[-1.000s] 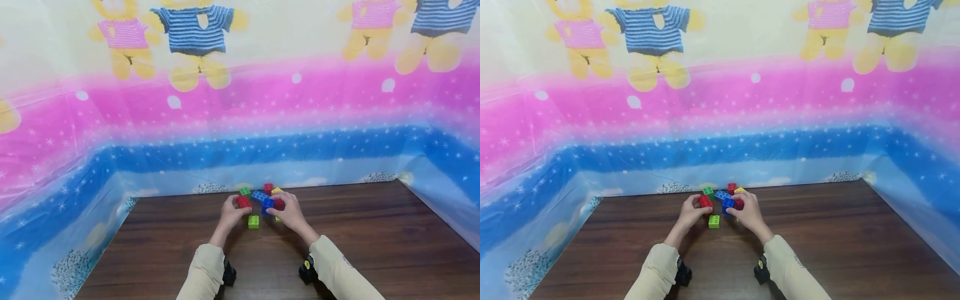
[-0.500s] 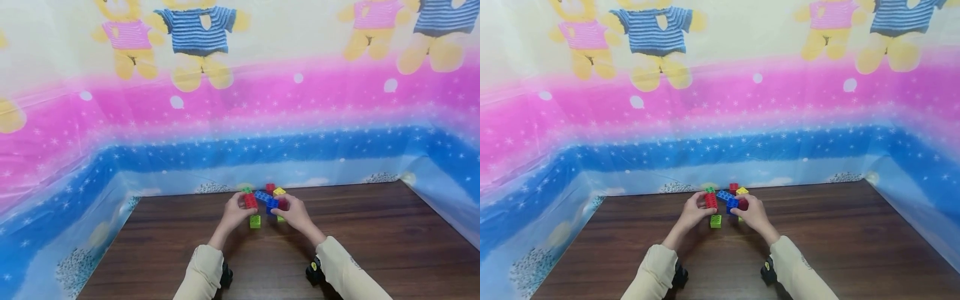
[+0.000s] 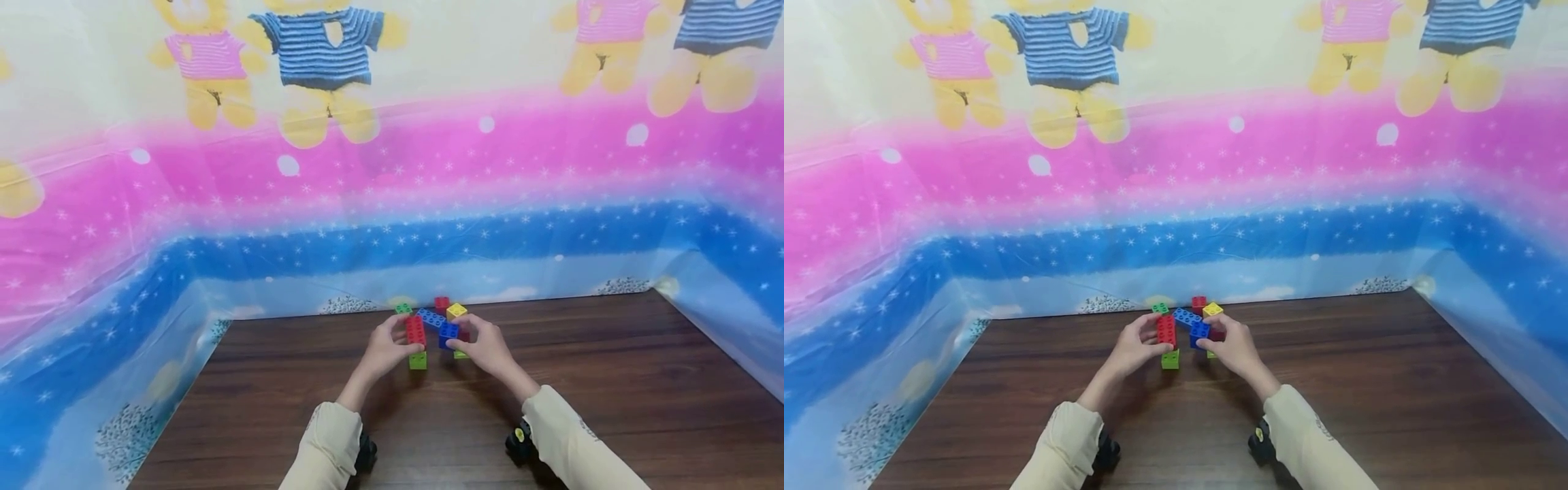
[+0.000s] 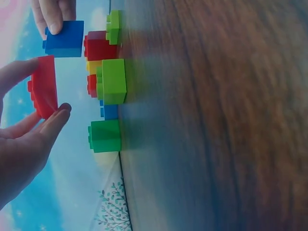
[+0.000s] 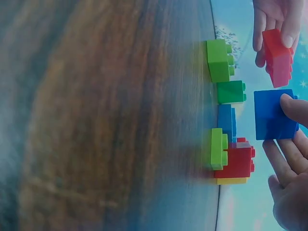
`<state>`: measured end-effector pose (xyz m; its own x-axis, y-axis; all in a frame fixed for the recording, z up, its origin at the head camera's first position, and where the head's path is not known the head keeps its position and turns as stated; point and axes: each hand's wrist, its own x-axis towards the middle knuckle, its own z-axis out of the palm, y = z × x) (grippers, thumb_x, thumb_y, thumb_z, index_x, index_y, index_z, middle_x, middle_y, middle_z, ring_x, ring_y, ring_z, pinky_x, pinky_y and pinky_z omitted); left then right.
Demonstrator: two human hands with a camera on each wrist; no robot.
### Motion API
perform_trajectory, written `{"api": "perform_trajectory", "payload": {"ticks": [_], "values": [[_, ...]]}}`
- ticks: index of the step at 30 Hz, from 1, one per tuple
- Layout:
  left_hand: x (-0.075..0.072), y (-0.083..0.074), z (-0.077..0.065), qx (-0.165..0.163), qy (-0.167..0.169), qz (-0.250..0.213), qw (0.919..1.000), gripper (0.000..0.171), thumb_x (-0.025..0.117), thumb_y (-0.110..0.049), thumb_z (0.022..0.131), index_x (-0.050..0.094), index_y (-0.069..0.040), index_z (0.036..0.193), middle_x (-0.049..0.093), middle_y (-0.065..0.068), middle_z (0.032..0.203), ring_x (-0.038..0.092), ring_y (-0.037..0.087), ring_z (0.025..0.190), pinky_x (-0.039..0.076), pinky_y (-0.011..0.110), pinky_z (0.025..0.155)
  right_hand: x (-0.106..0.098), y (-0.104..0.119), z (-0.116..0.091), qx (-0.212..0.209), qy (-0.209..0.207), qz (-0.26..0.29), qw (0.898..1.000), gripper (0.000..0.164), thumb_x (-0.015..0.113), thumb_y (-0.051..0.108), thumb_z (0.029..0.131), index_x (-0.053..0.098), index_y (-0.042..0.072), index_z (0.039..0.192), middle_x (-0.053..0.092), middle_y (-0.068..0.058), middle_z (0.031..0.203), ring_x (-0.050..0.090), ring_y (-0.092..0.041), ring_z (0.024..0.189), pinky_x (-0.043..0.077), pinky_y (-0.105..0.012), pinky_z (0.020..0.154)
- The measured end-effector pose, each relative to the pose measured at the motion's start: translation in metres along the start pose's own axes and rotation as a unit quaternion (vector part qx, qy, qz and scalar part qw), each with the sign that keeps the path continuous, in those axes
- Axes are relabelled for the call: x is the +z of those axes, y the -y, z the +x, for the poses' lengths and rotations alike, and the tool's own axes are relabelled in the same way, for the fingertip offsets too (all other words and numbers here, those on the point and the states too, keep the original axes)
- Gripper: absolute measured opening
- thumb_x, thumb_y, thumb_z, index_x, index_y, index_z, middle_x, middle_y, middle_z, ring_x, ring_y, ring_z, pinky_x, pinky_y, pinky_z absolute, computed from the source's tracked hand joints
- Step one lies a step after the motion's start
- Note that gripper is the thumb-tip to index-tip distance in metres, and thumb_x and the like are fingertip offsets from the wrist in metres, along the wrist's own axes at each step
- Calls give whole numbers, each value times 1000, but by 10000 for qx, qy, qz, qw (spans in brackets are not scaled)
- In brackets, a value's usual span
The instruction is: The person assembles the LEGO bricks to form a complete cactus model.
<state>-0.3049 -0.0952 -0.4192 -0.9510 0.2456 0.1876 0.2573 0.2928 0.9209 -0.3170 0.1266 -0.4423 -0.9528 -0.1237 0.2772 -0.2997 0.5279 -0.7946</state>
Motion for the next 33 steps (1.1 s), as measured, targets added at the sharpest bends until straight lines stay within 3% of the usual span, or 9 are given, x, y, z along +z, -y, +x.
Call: {"api": "perform_trajectory", "payload": {"ticks": [4, 9, 18, 33], "values": [[-1, -2, -3, 44, 70, -2, 10000, 67, 72, -3, 84, 40, 5, 143, 49, 29, 141, 56, 43, 124, 53, 43, 97, 1, 2, -4, -57, 134, 139, 9998, 34, 75, 18, 86, 64, 9, 116, 69, -18, 114, 66, -33, 104, 58, -37, 78], [-1, -2, -5, 101, 102, 61, 9999, 65, 72, -4, 85, 42, 4, 142, 50, 28, 140, 57, 43, 123, 53, 44, 97, 3, 5, -10, -87, 352, 239, 9991, 33, 75, 19, 86, 65, 9, 116, 70, -15, 115, 66, -32, 108, 55, -46, 89], [1, -4, -7, 123, 173, 19, 9998, 63, 72, -6, 86, 44, 3, 141, 52, 28, 139, 57, 43, 122, 54, 45, 96, 4, 6, -15, 100, 768, 436, 9960, 33, 77, 17, 84, 66, 12, 114, 70, -13, 116, 64, -32, 112, 52, -51, 95], [4, -5, -8, -34, 346, 33, 9994, 63, 71, -12, 88, 42, 1, 142, 52, 25, 140, 57, 41, 124, 54, 45, 96, 0, 1, -24, 121, 1563, 476, 9865, 40, 77, 19, 84, 63, 7, 119, 67, -15, 118, 62, -32, 111, 54, -48, 93]]}}
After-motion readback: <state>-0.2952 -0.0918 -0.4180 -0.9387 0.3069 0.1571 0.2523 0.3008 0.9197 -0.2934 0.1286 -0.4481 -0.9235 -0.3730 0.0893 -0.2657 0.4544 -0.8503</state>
